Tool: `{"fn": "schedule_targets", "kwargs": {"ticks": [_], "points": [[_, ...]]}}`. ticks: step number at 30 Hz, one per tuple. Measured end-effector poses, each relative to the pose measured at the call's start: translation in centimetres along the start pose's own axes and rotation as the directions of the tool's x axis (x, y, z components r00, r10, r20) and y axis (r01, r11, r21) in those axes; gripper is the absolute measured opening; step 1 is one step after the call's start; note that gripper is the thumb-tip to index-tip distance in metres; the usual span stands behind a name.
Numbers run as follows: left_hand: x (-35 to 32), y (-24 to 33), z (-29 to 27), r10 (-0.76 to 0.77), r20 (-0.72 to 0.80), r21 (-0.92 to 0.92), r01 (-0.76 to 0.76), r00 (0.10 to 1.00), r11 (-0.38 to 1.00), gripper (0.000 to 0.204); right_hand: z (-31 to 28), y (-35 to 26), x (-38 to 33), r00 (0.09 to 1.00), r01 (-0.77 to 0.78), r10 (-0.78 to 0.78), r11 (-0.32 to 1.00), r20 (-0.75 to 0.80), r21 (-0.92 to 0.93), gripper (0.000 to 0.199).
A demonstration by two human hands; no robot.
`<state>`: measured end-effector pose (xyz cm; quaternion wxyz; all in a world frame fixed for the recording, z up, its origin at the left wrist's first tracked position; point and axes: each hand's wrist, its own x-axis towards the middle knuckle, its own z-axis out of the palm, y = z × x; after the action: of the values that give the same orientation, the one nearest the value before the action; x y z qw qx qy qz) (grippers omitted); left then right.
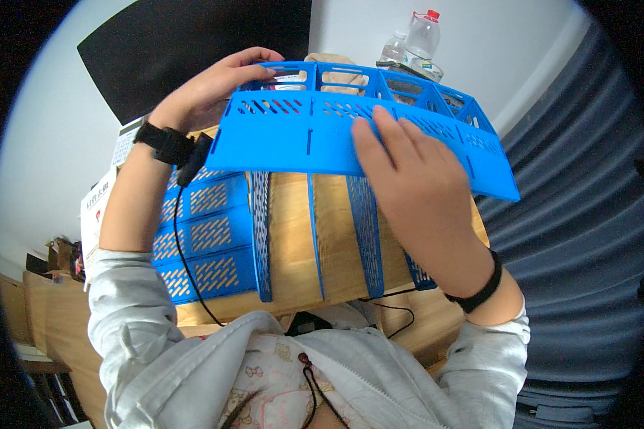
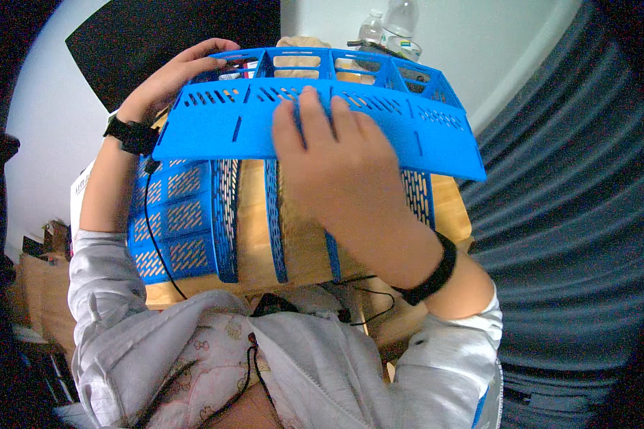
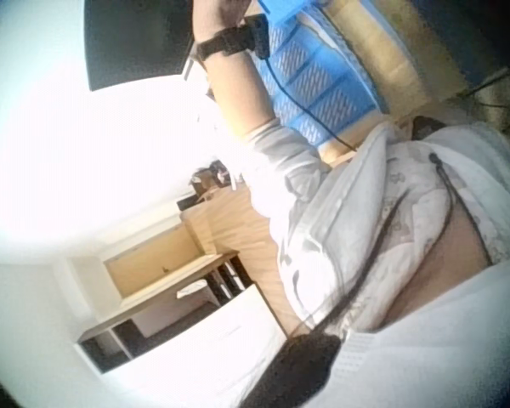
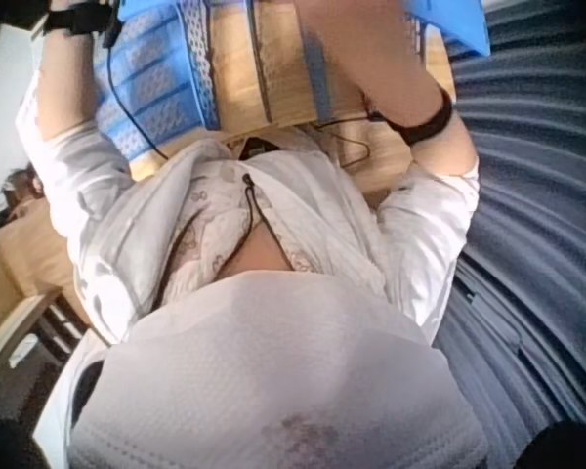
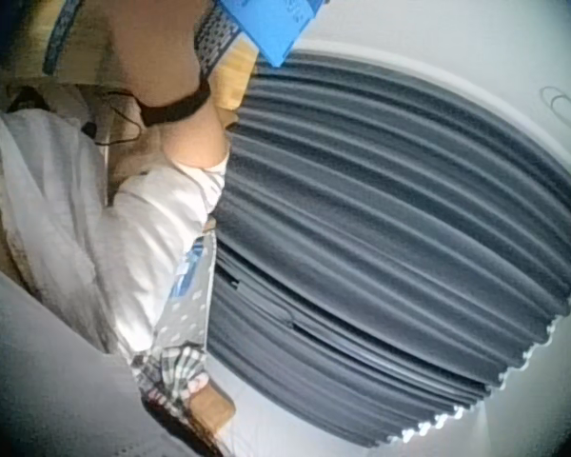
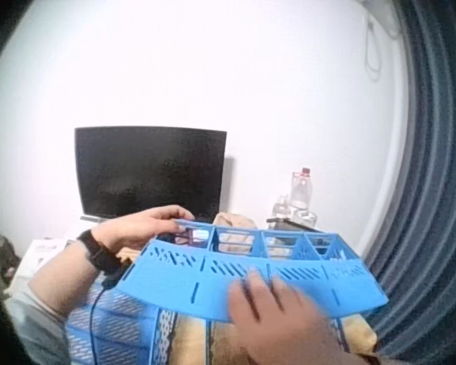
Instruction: The person assembles a blue plastic basket by hand, inserting side panels into a base and then attaching the top lid. They align and press the pieces together to form a complete basket.
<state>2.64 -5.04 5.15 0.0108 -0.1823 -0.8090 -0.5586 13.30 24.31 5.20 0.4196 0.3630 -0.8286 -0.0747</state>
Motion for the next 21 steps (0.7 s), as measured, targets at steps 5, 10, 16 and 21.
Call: {"fn": "schedule_targets", "kwargs": {"ticks": [5, 10, 16, 21], "points": [[1.6, 5.0, -1.0, 0.338, 0.174, 0.425, -0.38, 0.925, 0.821, 0.04, -2.3, 4.9, -1.7, 0.997, -0.003, -0.003, 0.997, 0.082, 0.076, 0.053], [4.8, 10.3, 2.7, 0.403, 0.609, 0.371, -0.694, 0.683, 0.617, 0.028, -1.4, 7.1, -2.3, 0.997, 0.074, -0.074, 0.996, 0.004, 0.054, 0.038], [6.8, 10.5, 6.6, 0.268, 0.707, 0.401, -0.683, 0.655, 0.611, 0.028, -0.9, 7.3, -2.4, 0.991, 0.13, -0.13, 0.99, 0.003, 0.049, 0.034], [7.7, 10.6, 7.3, 0.266, 0.752, 0.326, -0.692, 0.603, 0.645, 0.026, -1.3, 7.4, -2.4, 0.993, 0.113, -0.114, 0.992, 0.018, 0.062, 0.032]]}}
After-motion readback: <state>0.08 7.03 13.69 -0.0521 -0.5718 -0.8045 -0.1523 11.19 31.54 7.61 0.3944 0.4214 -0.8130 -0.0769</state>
